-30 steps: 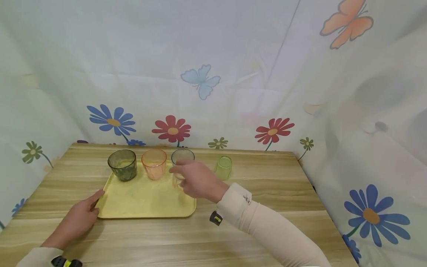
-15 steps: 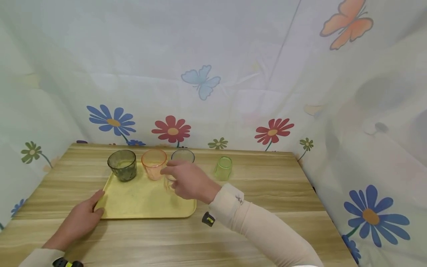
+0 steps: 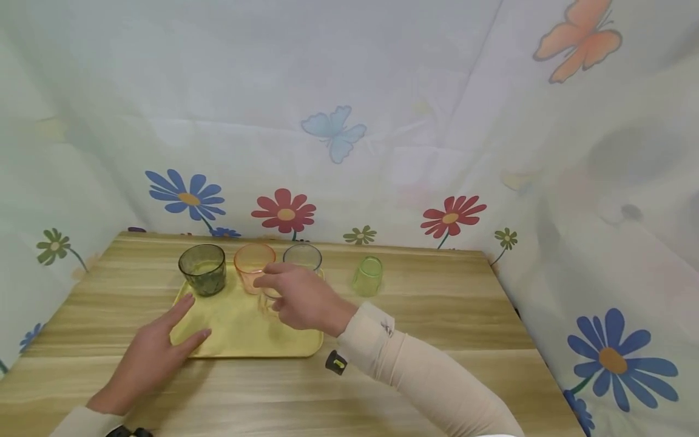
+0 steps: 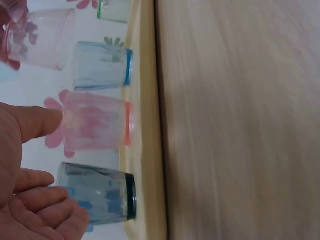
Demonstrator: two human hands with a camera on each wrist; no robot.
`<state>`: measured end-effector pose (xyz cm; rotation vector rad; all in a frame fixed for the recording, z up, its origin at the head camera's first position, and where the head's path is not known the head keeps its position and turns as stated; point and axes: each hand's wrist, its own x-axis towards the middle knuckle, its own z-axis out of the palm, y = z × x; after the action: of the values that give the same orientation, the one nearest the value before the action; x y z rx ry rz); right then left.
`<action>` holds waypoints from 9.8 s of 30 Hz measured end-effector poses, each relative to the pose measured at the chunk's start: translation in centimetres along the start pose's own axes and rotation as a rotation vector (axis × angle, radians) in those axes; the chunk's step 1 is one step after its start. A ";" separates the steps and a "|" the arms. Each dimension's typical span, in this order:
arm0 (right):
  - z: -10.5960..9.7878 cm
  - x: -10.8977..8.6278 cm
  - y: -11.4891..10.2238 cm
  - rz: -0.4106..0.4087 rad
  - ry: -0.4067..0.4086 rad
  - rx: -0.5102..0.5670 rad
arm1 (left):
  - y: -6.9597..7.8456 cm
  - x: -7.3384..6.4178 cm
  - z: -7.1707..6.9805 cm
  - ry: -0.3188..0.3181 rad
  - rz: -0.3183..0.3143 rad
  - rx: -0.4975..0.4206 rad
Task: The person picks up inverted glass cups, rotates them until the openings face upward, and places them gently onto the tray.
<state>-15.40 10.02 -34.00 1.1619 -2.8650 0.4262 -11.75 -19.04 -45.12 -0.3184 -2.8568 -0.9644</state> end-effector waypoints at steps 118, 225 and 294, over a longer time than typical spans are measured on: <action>8.2 -2.8 -0.1 0.388 0.680 1.171 | 10.1 6.0 5.8 -0.105 -0.038 -0.929; 9.4 -7.1 8.9 0.449 0.178 -0.099 | -1.8 -1.3 0.6 -0.186 -0.017 0.122; 3.4 -5.2 13.3 0.614 0.047 -0.075 | -3.9 0.3 -1.7 -0.215 -0.061 0.294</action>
<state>-20.49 21.79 -41.13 0.2310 -3.1075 0.3381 -12.88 -23.06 -46.06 -0.3243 -3.1624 -0.5320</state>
